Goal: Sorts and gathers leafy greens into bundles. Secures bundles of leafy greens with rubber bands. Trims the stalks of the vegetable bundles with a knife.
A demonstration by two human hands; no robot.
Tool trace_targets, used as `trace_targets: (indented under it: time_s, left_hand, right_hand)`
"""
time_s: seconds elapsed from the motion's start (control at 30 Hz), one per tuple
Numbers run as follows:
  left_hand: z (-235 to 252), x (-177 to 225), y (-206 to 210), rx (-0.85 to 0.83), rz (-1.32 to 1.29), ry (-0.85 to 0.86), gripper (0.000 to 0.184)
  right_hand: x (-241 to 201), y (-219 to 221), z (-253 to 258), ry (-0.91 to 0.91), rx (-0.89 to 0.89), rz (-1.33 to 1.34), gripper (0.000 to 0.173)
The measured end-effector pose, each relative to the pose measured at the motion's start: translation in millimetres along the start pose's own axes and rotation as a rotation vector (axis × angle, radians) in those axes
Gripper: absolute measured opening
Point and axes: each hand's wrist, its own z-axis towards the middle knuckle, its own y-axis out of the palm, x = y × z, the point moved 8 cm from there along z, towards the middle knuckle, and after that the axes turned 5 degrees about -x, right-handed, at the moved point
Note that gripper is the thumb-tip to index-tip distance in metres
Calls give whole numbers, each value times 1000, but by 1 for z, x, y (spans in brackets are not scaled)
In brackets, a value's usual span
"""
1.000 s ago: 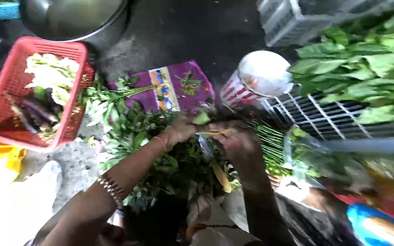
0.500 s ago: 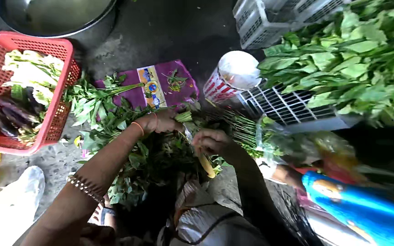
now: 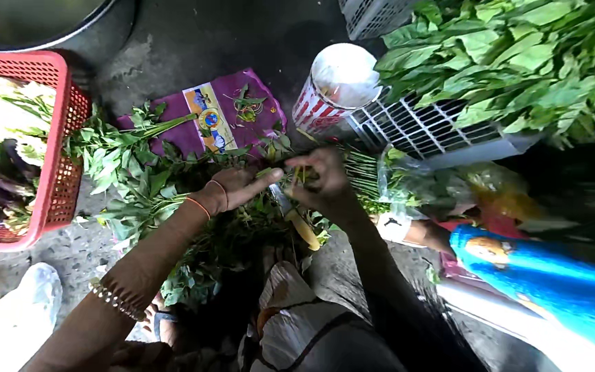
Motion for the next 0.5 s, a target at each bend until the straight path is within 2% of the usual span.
trace_targets:
  time_s: [0.1,0.17,0.23,0.3,0.33,0.37,0.43,0.5]
  left_hand:
    - [-4,19,11,13,94,64,80]
    - [-8,30,9,66,125,135,74]
    - [-4,27,1,154,75,206,66]
    - [-9,22,-18,302,-64,234,56]
    - [-12,20,-28,368,-142,223,54]
    - [-16,17,-37,407,-233,197,52]
    - [-13,5,-44,436,-425,127,43]
    - [-3,-9,-42,429,-627,82,35]
  right_hand:
    - [-20,25,16,-219,-80,-424,67]
    - [-20,37,26,-231,-177,-502,69]
    - [-9,37,29,-168,-298,-328,66]
    - [6,29,28,-91,-339,-32,44]
    - [15,28,26,-61,-326,54,30]
    - [22,28,23,-49,-292,96,24]
    - [24,37,10,-37,-221,145,29]
    - [8,51,-9,-78,-193,217,24]
